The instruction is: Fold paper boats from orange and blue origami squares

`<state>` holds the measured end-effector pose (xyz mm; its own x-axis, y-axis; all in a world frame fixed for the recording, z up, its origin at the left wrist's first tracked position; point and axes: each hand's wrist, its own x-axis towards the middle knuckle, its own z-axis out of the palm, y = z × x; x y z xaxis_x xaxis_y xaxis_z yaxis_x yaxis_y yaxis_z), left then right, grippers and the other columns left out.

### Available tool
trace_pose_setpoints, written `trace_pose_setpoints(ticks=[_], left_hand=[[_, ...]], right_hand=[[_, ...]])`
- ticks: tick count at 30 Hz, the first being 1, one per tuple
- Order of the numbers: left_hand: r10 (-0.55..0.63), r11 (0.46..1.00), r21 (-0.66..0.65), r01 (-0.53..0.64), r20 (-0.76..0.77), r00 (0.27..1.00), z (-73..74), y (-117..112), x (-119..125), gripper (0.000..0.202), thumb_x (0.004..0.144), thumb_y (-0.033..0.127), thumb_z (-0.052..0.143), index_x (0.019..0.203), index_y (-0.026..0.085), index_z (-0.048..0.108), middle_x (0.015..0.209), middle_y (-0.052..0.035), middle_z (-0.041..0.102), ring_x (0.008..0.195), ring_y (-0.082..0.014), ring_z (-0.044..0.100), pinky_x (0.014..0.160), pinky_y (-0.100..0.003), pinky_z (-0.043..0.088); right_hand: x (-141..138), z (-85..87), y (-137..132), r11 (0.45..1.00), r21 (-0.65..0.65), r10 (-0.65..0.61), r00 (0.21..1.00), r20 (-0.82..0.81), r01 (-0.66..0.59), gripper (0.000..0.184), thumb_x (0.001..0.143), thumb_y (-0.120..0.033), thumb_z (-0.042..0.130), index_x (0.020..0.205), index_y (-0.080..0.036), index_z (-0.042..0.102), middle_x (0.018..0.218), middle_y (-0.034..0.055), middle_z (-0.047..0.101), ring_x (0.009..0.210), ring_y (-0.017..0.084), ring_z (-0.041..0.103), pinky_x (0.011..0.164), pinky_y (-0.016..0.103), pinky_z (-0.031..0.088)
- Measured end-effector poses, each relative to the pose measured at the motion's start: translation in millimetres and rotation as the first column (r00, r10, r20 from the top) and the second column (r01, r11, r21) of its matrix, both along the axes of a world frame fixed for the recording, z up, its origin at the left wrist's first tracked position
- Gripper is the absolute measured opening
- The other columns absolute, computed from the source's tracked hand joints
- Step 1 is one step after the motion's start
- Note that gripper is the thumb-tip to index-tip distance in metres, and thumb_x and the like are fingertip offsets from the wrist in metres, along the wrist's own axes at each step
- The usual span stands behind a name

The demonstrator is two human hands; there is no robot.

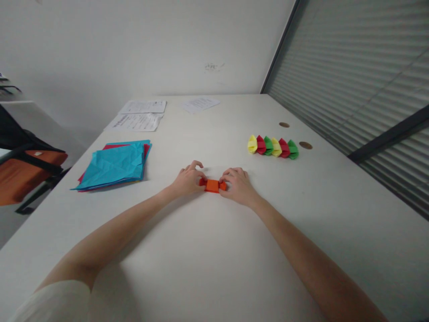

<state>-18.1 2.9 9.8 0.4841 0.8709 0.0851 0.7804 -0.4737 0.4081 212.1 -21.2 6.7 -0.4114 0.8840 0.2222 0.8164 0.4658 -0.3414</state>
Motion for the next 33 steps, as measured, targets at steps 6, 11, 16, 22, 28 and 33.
trace_pose_setpoints(ticks=[6,11,16,22,28,33], left_hand=[[-0.002,1.000,0.005,0.003,-0.027,1.000,2.9,-1,0,0.023,0.073,0.038,0.071,0.092,0.026,0.074,0.130,-0.0071,0.044,0.101,-0.0247,0.058,0.095,-0.046,0.045],[-0.010,1.000,0.005,0.010,-0.050,0.999,6.3,-2,1,0.024,0.074,0.039,0.070,0.093,0.025,0.074,0.130,-0.0069,0.044,0.099,-0.0241,0.059,0.095,-0.045,0.046],[-0.019,1.000,0.014,0.020,-0.079,0.997,9.4,-4,1,0.025,0.076,0.039,0.068,0.096,0.025,0.073,0.131,-0.0079,0.043,0.100,-0.0244,0.059,0.093,-0.046,0.046],[-0.022,1.000,0.019,0.024,-0.083,0.996,10.4,-4,2,0.025,0.075,0.039,0.069,0.095,0.026,0.074,0.132,-0.0072,0.043,0.098,-0.0239,0.060,0.093,-0.046,0.046],[-0.026,0.999,0.032,0.029,-0.080,0.996,7.8,-3,0,0.024,0.075,0.039,0.068,0.095,0.026,0.074,0.132,-0.0075,0.044,0.095,-0.0226,0.061,0.093,-0.047,0.046],[-0.037,0.997,-0.056,0.052,0.254,0.966,-2.1,3,1,0.017,0.074,0.029,0.069,0.088,0.019,0.070,0.114,-0.0091,0.056,0.094,-0.0201,0.061,0.089,-0.039,0.050]], right_hand=[[1,-0.9,-1,1.000,0.021,0.006,1.000,0.013,-0.006,0.019,0.072,-0.032,0.073,0.089,-0.025,0.070,0.108,0.0058,0.064,0.109,0.030,0.045,0.094,0.046,0.035],[1,1.2,-2,0.997,0.075,0.012,0.998,0.061,-0.016,0.019,0.072,-0.033,0.073,0.089,-0.024,0.071,0.107,0.0058,0.064,0.111,0.031,0.044,0.096,0.046,0.033],[1,1.1,-3,0.994,0.101,0.021,0.997,0.073,-0.029,0.020,0.072,-0.033,0.072,0.090,-0.023,0.071,0.107,0.0053,0.064,0.111,0.030,0.043,0.096,0.045,0.032],[2,0.8,-2,0.994,0.105,0.030,0.998,0.063,-0.036,0.019,0.072,-0.033,0.071,0.089,-0.023,0.071,0.107,0.0053,0.064,0.110,0.031,0.044,0.096,0.046,0.032],[3,-3.4,0,0.996,0.082,0.032,0.999,0.028,-0.034,0.020,0.070,-0.032,0.074,0.088,-0.023,0.070,0.105,0.0057,0.065,0.109,0.032,0.045,0.094,0.048,0.032],[6,-11.6,1,0.996,0.063,0.076,0.991,-0.109,-0.069,0.020,0.073,-0.027,0.073,0.091,-0.022,0.066,0.094,0.0042,0.067,0.097,0.026,0.052,0.089,0.045,0.036]])
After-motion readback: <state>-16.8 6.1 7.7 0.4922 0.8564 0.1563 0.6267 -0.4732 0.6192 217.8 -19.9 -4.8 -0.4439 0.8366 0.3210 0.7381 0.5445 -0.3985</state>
